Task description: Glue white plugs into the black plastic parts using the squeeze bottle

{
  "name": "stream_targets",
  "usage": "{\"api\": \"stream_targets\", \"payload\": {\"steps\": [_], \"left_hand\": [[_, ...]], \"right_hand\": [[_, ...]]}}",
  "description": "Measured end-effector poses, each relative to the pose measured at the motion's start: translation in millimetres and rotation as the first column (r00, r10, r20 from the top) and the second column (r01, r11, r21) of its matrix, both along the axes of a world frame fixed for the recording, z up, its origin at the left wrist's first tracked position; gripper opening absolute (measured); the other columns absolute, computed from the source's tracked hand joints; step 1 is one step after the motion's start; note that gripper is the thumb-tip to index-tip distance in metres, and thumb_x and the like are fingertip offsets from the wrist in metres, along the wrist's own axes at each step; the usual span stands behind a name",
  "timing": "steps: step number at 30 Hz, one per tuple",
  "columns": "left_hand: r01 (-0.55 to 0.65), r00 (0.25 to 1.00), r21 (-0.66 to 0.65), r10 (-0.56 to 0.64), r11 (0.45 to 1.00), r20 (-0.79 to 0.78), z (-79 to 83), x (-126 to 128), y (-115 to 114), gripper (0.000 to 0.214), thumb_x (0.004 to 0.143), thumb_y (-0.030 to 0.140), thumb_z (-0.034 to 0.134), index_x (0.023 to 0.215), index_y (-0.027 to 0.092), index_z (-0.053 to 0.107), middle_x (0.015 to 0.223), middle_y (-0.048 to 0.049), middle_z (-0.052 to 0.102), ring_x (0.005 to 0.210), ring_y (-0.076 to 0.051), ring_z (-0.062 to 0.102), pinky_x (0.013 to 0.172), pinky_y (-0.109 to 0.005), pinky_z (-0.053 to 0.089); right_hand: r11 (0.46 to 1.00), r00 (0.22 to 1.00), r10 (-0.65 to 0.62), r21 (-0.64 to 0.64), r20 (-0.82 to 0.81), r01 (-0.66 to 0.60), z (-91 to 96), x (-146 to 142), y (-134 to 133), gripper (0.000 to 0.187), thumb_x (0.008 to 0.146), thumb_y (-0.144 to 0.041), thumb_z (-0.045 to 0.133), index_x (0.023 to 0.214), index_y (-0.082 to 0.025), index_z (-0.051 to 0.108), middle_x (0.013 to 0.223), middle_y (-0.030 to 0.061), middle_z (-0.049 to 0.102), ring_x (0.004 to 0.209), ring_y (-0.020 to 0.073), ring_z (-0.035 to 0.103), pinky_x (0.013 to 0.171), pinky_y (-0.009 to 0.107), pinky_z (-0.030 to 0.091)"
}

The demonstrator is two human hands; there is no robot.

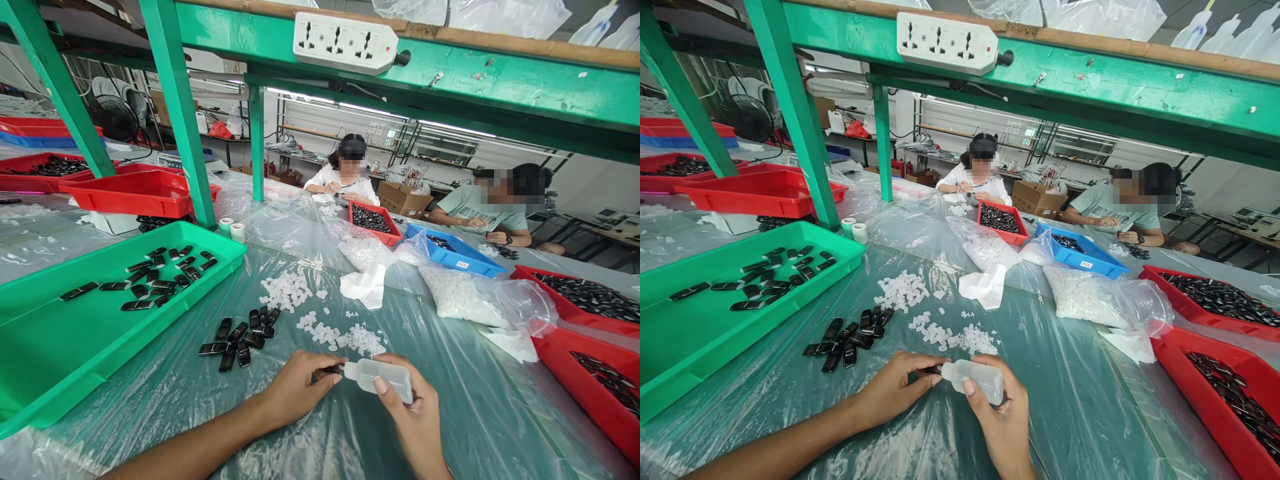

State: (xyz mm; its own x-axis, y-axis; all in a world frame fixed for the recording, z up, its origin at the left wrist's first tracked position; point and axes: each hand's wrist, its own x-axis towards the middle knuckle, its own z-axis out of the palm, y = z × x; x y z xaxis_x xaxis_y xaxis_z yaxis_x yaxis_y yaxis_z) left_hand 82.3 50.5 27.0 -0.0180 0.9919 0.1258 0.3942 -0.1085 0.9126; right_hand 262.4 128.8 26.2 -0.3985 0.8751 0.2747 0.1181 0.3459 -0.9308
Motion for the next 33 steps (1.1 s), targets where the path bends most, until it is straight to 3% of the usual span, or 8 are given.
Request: {"api": "stream_targets", "payload": {"steps": [5, 15, 20, 26, 33], "left_hand": [[-0.005, 1.000, 0.026, 0.006, 1.000, -0.026, -2.0, -0.4, 0.7, 0.033, 0.088, 0.021, 0.051, 0.119, 0.031, 0.058, 0.105, 0.0007, 0.068, 0.084, -0.017, 0.064, 0.064, -0.019, 0.044], [-0.079, 0.996, 0.049, 0.081, 0.996, -0.032, -0.8, 0.4, 2.4, 0.030, 0.083, 0.021, 0.059, 0.111, 0.028, 0.064, 0.087, 0.0006, 0.071, 0.071, -0.015, 0.062, 0.060, -0.019, 0.043], [-0.076, 0.997, 0.046, 0.077, 0.996, -0.014, 0.3, 1.2, 2.1, 0.029, 0.082, 0.020, 0.058, 0.109, 0.028, 0.065, 0.086, 0.0006, 0.071, 0.069, -0.015, 0.061, 0.059, -0.019, 0.042], [-0.105, 0.986, 0.006, 0.103, 0.994, 0.130, -6.7, 1.8, 2.5, 0.022, 0.079, 0.021, 0.063, 0.100, 0.021, 0.069, 0.088, -0.0024, 0.070, 0.079, -0.018, 0.062, 0.070, -0.023, 0.046], [-0.078, 0.966, -0.027, 0.083, 0.997, 0.244, -7.3, 2.0, 2.7, 0.020, 0.079, 0.024, 0.064, 0.096, 0.016, 0.068, 0.091, -0.0065, 0.068, 0.080, -0.019, 0.061, 0.073, -0.025, 0.047]], "right_hand": [[0.999, 1.000, 0.026, -0.022, 0.003, -0.026, -1.8, 0.6, 1.5, 0.026, 0.073, -0.040, 0.063, 0.087, -0.018, 0.063, 0.073, 0.0040, 0.063, 0.059, 0.0159, 0.055, 0.049, 0.022, 0.043], [1.000, 1.000, -0.012, -0.004, 0.011, 0.012, -3.5, 0.1, 1.0, 0.028, 0.071, -0.039, 0.065, 0.088, -0.017, 0.063, 0.076, 0.0052, 0.064, 0.061, 0.0173, 0.056, 0.051, 0.023, 0.045], [0.998, 1.000, 0.010, -0.056, 0.002, -0.010, 1.3, -1.0, -0.4, 0.030, 0.070, -0.042, 0.066, 0.086, -0.017, 0.064, 0.073, 0.0046, 0.063, 0.060, 0.0177, 0.054, 0.051, 0.024, 0.043], [0.978, 0.994, 0.001, -0.208, -0.107, -0.024, 0.6, -3.5, 4.1, 0.031, 0.075, -0.045, 0.062, 0.088, -0.017, 0.063, 0.067, 0.0011, 0.059, 0.054, 0.0131, 0.046, 0.051, 0.023, 0.037], [0.859, 0.948, 0.004, -0.485, -0.318, -0.166, -3.6, -5.2, 8.8, 0.033, 0.080, -0.047, 0.056, 0.089, -0.017, 0.065, 0.058, -0.0017, 0.054, 0.053, 0.0117, 0.046, 0.059, 0.024, 0.040]]}}
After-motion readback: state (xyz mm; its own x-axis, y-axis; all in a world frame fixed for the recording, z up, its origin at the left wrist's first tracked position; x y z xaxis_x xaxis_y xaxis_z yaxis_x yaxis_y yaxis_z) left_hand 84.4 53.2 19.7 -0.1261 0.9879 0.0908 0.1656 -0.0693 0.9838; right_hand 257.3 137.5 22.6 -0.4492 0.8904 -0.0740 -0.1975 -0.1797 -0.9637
